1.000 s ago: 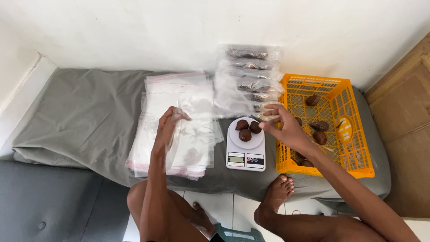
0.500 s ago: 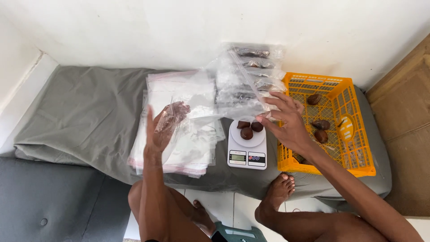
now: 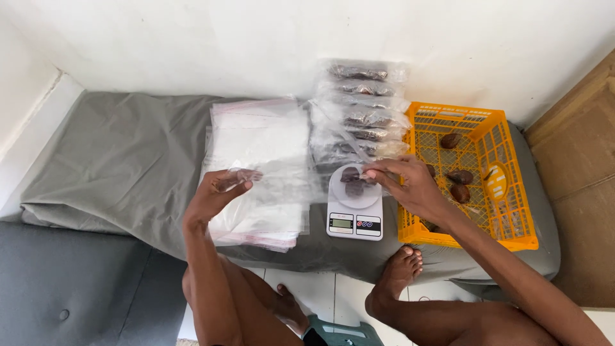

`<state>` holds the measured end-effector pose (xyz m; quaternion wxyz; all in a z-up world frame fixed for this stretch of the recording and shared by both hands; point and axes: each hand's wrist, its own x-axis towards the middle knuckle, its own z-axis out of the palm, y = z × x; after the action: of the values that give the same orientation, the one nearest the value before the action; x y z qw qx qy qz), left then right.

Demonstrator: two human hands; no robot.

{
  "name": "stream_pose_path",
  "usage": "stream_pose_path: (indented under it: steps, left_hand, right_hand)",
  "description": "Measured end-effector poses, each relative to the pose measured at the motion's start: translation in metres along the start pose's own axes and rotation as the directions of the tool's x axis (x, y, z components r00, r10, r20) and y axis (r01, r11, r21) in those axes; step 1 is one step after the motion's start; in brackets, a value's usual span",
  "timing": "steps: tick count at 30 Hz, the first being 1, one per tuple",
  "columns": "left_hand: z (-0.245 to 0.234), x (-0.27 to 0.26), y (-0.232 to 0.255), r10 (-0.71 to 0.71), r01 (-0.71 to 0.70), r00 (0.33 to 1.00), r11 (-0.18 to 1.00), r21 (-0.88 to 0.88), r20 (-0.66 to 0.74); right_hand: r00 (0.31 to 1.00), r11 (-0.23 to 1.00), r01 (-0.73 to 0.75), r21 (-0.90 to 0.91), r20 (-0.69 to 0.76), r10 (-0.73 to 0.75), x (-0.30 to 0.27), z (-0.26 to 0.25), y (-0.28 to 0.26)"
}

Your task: Weighing dry fruits on a digital scale and packaging them into small plastic bags

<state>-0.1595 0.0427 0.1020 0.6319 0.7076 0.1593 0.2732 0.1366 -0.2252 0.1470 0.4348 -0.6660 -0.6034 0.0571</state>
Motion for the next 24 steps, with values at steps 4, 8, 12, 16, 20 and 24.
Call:
stream_pose_path:
  steps: [4, 8, 12, 16, 20, 24]
  left_hand:
    - [-0.011, 0.003, -0.015, 0.015, -0.013, 0.998, 0.999, 0.036, -0.054]
    - [-0.015, 0.006, -0.014, 0.023, 0.009, 0.992, 0.966, 0.259, -0.12]
    - [0.002, 0.01, -0.003, 0.191, -0.162, 0.972, 0.967, 0.196, -0.137]
    - [0.026, 0.026, -0.031, 0.265, -0.26, 0.961, 0.963, 0.067, -0.079]
    - [0.052, 0.032, -0.044, 0.297, -0.294, 0.95, 0.955, 0.042, -0.099]
    - [0.073, 0.036, -0.048, 0.326, -0.322, 0.928, 0.945, 0.055, -0.179]
  right_hand:
    - [0.995, 0.988, -0.097, 0.119, 0.03, 0.094, -0.001, 0.006, 0.005]
    - [0.991, 0.973, -0.13, 0.189, 0.033, 0.126, -0.004, 0.009, 0.016]
    - [0.993, 0.974, -0.118, 0.194, 0.038, 0.113, -0.005, 0.012, 0.009]
    - [0.989, 0.982, -0.126, 0.139, 0.099, 0.113, -0.003, 0.019, 0.003]
    - [0.986, 0.989, -0.108, 0.099, 0.139, 0.094, -0.002, 0.025, 0.004]
    - [0.976, 0.988, -0.125, 0.091, 0.189, 0.106, 0.002, 0.023, -0.004]
